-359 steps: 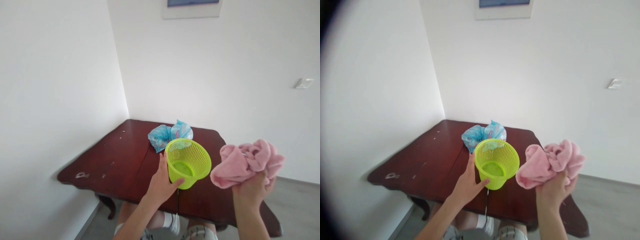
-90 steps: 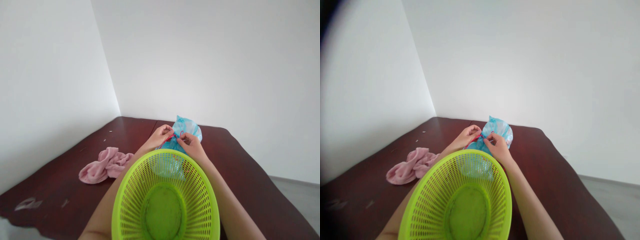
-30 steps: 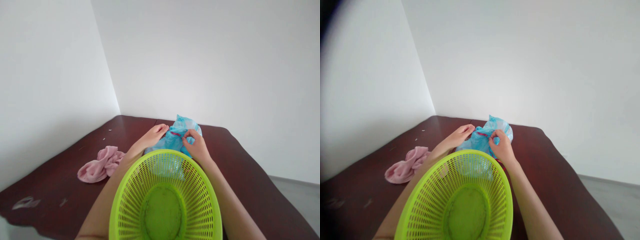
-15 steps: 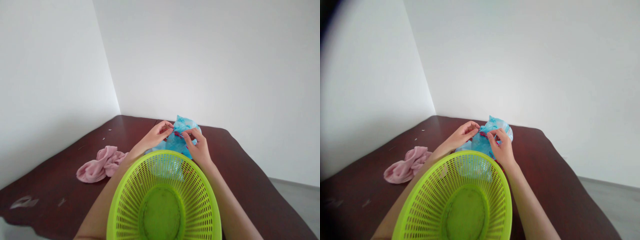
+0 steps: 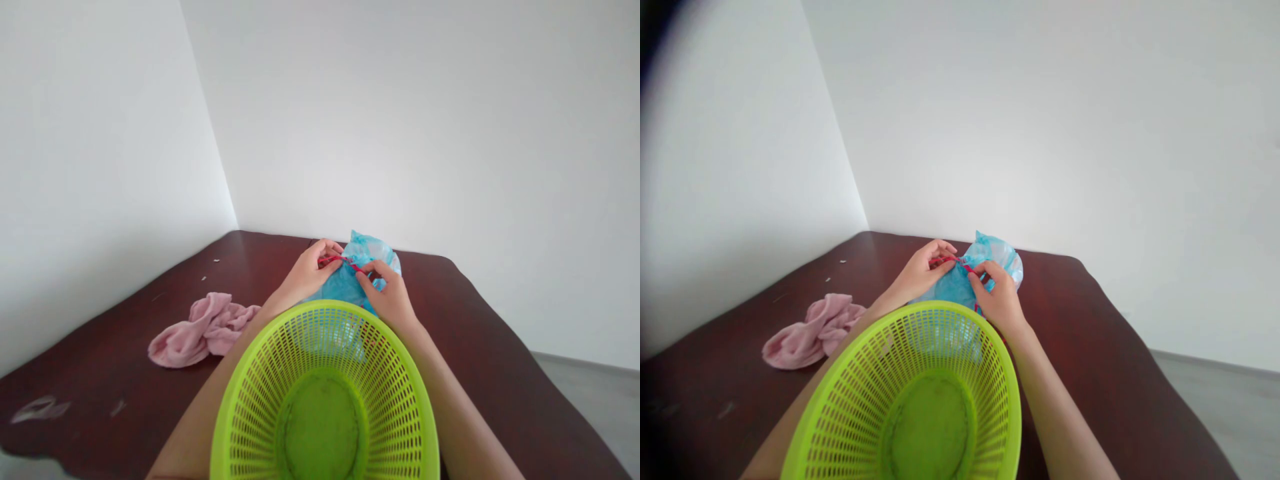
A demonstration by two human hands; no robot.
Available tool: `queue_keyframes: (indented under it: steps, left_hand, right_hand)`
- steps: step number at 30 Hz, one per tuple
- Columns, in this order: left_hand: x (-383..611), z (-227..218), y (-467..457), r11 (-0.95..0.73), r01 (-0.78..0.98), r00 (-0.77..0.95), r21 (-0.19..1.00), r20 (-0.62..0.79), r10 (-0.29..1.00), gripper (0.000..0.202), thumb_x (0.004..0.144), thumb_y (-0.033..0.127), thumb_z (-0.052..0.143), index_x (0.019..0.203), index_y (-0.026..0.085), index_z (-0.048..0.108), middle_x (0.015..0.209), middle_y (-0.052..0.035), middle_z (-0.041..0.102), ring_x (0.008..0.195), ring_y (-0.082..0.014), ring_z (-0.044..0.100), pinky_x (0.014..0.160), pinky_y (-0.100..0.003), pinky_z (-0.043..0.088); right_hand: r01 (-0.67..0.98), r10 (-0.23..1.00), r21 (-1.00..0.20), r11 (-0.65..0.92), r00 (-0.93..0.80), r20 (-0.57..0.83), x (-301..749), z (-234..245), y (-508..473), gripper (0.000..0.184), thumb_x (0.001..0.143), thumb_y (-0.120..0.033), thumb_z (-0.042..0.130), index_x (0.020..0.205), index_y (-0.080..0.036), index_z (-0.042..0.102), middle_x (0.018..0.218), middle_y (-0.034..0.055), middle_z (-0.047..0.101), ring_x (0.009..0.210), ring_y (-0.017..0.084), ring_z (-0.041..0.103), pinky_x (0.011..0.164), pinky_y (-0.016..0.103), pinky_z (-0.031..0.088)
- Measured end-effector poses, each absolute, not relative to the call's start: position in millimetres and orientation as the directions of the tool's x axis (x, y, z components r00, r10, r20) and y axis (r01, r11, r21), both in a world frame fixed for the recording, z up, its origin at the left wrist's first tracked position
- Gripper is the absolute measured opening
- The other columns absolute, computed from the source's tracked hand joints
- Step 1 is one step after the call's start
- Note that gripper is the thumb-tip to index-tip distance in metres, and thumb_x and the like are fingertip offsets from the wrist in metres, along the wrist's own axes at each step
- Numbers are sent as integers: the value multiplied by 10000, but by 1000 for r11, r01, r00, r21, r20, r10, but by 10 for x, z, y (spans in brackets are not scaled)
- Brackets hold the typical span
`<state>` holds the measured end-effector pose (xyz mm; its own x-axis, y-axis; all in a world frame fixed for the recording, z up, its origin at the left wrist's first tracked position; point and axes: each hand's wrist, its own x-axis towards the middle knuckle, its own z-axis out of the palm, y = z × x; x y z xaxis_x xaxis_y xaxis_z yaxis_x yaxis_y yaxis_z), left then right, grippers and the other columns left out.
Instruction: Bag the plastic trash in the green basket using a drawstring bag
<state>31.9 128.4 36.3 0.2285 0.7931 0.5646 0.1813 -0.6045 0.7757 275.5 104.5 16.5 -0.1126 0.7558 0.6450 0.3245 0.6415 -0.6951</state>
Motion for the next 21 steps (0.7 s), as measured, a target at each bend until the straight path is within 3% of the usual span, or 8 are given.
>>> queue_keyframes:
  steps: [5, 9, 13, 17, 21]
  left_hand:
    - [239, 354, 1285, -557, 320, 91, 767, 560, 823, 198, 1059, 253, 830, 1247, 273, 771, 1199, -58, 875, 1091, -258, 844, 1001, -419, 640]
    - [208, 383, 1261, -528, 445, 44, 724, 571, 820, 156, 1072, 214, 767, 1213, 282, 778, 1135, -20, 858, 878, -206, 777, 856, -375, 600]
    - [204, 366, 1334, -543, 392, 19, 743, 583, 812, 107, 1066, 262, 764, 1171, 256, 745, 1092, -17, 834, 736, -163, 678, 729, -329, 541]
    - [177, 374, 1380, -574, 301, -159, 762, 633, 758, 194, 1072, 336, 780, 1201, 253, 662, 1095, -18, 800, 677, -133, 640, 648, -289, 491]
    - [116, 418, 1338, -593, 324, -192, 737, 665, 721, 190, 1071, 335, 797, 1179, 257, 662, 1066, -8, 786, 672, -127, 630, 645, -281, 471]
  right_hand:
    - [333, 772, -728, 599, -2, 635, 2764, 183, 1045, 242, 1027, -477, 757, 882, -283, 757, 884, 25, 770, 813, 238, 699, 814, 417, 579]
    - [313, 795, -774, 550, 89, 600, 2749, 194, 1043, 262, 1001, -511, 766, 880, -279, 749, 849, 24, 761, 768, 233, 687, 738, 397, 558]
    - [272, 795, -795, 543, 138, 590, 2735, 198, 1033, 287, 990, -538, 789, 869, -283, 735, 784, 11, 718, 699, 222, 648, 670, 381, 532]
    - [257, 799, -808, 531, 167, 578, 2766, 193, 1039, 316, 995, -553, 812, 855, -283, 727, 765, 12, 718, 651, 210, 620, 612, 369, 490]
    - [233, 795, -810, 539, 176, 580, 2795, 200, 1048, 322, 993, -543, 831, 840, -279, 728, 761, 12, 722, 658, 203, 619, 610, 363, 482]
